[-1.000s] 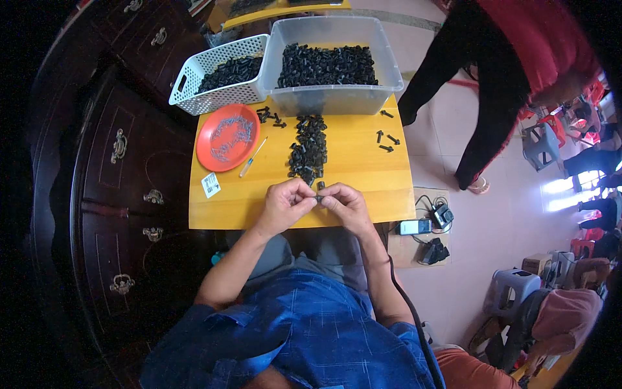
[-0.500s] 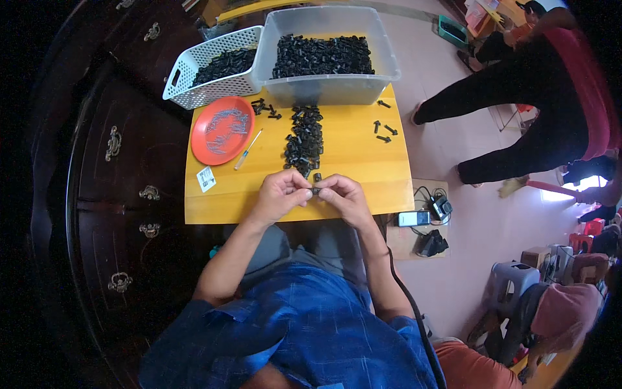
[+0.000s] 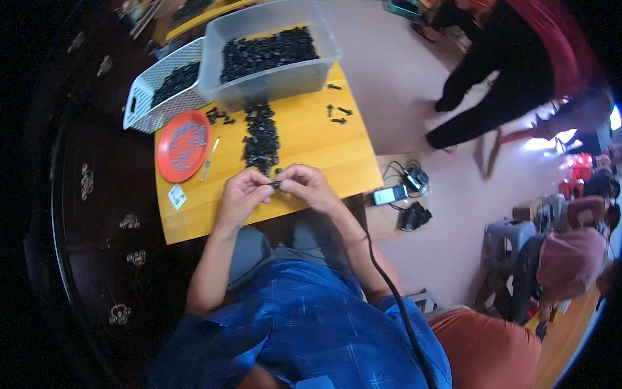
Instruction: Assembling small black plastic components by hand.
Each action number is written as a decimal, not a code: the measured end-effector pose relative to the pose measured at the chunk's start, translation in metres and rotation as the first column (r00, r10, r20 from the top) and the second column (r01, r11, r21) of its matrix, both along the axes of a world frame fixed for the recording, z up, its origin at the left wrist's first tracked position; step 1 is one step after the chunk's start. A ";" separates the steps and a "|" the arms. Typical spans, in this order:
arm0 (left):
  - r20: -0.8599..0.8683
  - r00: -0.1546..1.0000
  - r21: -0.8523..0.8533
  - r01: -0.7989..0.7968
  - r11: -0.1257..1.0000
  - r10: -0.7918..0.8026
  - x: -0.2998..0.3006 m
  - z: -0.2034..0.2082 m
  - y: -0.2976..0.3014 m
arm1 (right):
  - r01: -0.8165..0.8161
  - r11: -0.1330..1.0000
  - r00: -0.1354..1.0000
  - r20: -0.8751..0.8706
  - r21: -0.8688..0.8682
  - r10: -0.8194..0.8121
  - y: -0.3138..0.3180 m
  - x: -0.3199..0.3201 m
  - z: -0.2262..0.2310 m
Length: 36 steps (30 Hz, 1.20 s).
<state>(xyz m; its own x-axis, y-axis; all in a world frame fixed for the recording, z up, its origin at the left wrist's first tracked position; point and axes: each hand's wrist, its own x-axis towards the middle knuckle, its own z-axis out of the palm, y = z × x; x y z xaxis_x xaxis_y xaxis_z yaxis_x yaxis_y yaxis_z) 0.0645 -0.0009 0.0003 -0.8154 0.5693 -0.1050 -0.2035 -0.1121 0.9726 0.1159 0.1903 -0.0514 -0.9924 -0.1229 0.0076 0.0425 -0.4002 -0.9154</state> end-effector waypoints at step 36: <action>-0.038 0.999 -0.046 0.006 0.999 -0.008 0.005 0.009 -0.003 | -0.078 0.992 0.994 -0.086 -0.103 0.070 -0.002 -0.001 -0.003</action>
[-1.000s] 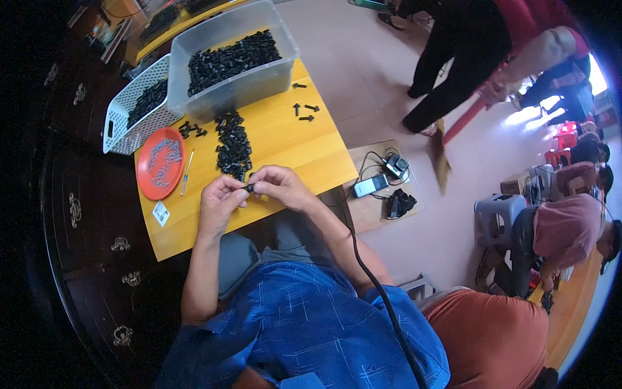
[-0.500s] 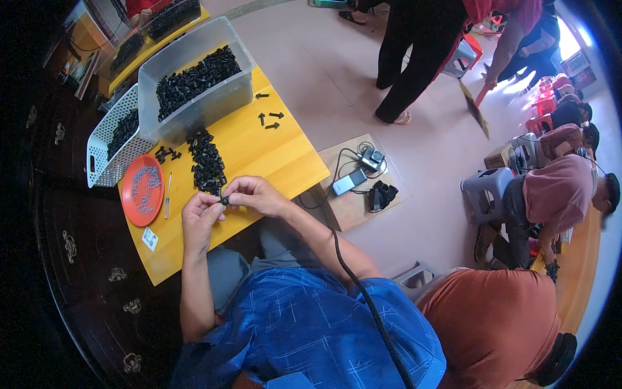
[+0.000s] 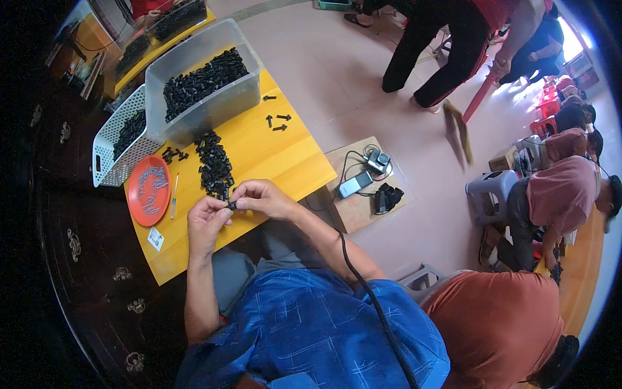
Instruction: Assembling small black plastic components by hand.
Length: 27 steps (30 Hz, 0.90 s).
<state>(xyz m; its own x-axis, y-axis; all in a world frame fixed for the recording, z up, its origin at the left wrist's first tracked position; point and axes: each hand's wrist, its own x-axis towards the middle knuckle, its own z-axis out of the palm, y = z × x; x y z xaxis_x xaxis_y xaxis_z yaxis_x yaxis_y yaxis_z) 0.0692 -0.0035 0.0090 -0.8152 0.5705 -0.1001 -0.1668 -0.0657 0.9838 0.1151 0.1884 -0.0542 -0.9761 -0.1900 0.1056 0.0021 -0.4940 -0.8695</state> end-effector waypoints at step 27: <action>-0.011 0.999 -0.005 0.044 0.999 -0.044 -0.004 -0.009 -0.003 | -0.024 1.000 0.999 -0.021 -0.005 0.024 0.000 0.000 -0.005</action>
